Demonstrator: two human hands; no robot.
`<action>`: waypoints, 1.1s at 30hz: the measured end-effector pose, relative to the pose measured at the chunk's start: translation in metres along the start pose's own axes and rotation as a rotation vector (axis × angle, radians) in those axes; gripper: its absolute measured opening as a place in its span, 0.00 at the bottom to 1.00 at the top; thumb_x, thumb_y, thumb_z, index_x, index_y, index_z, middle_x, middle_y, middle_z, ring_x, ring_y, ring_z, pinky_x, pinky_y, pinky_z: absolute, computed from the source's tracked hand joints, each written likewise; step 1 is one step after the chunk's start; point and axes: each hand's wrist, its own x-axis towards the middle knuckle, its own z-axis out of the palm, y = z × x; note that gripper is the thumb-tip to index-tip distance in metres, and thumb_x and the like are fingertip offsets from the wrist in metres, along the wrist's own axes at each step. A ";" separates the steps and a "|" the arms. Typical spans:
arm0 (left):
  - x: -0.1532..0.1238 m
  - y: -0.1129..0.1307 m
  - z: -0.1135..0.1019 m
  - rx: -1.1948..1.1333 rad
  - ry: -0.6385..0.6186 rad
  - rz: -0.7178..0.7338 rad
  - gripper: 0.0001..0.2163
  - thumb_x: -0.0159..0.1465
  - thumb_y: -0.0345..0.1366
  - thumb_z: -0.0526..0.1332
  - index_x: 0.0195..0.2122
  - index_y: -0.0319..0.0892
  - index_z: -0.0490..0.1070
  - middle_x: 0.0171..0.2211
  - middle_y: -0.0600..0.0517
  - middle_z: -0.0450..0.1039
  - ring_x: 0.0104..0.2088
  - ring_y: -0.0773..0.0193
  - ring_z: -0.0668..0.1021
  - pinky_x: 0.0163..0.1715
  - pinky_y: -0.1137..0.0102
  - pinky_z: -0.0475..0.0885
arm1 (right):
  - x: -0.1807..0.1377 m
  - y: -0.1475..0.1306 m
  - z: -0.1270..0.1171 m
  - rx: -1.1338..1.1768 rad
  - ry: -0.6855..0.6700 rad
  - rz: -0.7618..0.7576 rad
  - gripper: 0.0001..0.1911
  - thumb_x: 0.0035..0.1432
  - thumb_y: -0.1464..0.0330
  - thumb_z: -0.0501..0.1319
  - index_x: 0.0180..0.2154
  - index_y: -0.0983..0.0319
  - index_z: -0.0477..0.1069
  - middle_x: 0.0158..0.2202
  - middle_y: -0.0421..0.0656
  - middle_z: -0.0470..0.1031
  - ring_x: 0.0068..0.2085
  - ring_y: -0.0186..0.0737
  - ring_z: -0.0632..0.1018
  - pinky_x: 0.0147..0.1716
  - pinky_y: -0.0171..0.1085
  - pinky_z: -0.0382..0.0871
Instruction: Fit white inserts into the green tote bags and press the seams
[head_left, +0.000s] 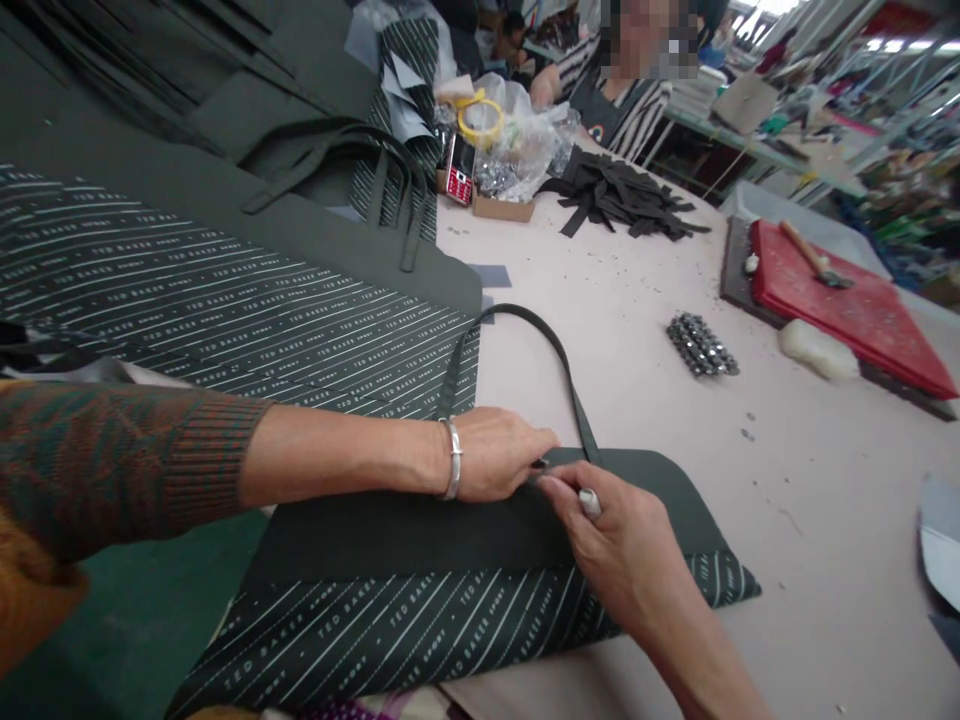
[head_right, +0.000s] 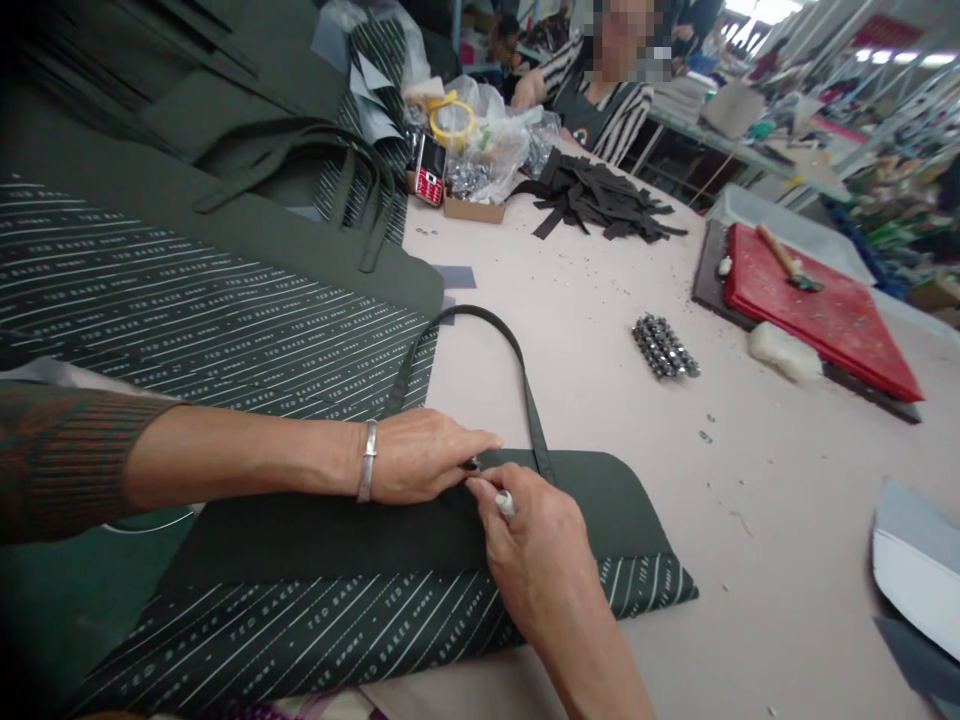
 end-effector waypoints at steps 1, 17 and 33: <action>0.000 -0.002 -0.001 0.009 0.016 0.006 0.15 0.68 0.36 0.52 0.53 0.42 0.69 0.41 0.46 0.78 0.42 0.55 0.80 0.37 0.67 0.71 | -0.005 0.003 -0.004 0.045 0.007 0.006 0.15 0.64 0.61 0.54 0.33 0.58 0.76 0.29 0.42 0.78 0.29 0.36 0.76 0.30 0.34 0.64; 0.031 -0.026 -0.023 -0.024 -0.223 -0.249 0.15 0.47 0.43 0.72 0.33 0.44 0.75 0.27 0.55 0.74 0.28 0.64 0.73 0.27 0.71 0.59 | -0.051 0.024 0.008 0.280 -0.294 0.311 0.12 0.55 0.57 0.60 0.30 0.57 0.77 0.29 0.38 0.78 0.31 0.36 0.76 0.31 0.33 0.67; 0.020 -0.031 -0.025 -0.287 -0.346 -0.355 0.15 0.49 0.41 0.71 0.36 0.40 0.79 0.29 0.51 0.76 0.29 0.61 0.74 0.31 0.68 0.65 | -0.047 0.022 0.018 0.228 -0.335 0.448 0.17 0.49 0.51 0.62 0.30 0.57 0.81 0.20 0.38 0.73 0.22 0.35 0.71 0.21 0.32 0.62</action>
